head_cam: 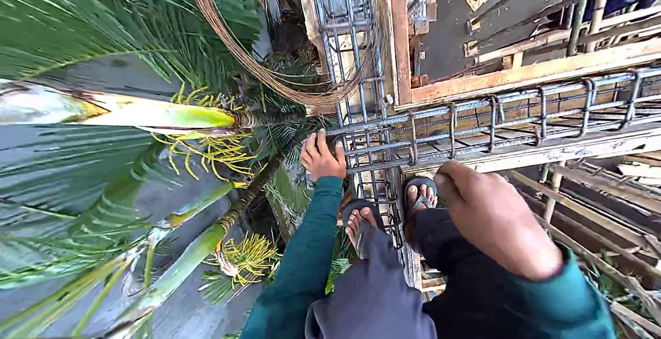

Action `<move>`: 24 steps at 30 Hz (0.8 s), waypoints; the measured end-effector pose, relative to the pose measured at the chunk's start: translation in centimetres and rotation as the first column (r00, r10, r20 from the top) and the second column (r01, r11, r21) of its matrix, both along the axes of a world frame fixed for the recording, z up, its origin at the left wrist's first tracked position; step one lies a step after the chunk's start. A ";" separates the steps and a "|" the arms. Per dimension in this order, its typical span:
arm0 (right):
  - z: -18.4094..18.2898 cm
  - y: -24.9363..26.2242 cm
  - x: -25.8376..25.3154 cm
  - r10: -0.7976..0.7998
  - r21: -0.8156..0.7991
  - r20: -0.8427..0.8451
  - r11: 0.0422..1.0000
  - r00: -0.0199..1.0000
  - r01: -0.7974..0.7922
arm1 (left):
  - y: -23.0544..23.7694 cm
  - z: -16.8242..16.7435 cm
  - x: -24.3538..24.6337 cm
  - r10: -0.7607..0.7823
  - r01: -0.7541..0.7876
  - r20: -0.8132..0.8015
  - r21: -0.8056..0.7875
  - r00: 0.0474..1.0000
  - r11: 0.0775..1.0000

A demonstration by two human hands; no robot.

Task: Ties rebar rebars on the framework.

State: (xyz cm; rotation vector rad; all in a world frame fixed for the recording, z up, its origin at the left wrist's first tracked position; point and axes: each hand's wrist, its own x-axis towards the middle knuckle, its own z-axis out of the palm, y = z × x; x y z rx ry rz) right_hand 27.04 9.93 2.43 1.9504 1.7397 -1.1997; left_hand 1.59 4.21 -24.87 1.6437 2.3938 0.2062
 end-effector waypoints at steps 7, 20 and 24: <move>-3.0 4.2 4.4 -0.002 0.046 0.149 0.999 0.989 -0.005 | -0.4 0.1 0.1 0.004 -0.004 0.034 -0.009 0.999 1.000; -6.3 10.9 3.7 0.360 -0.049 0.230 0.932 0.904 -0.359 | -1.1 3.6 2.9 -0.010 0.010 0.422 0.001 0.907 1.000; -13.9 15.9 3.7 0.342 -0.235 0.044 0.917 0.939 -0.323 | -0.2 4.4 4.7 -0.107 0.213 0.554 -0.131 0.825 0.968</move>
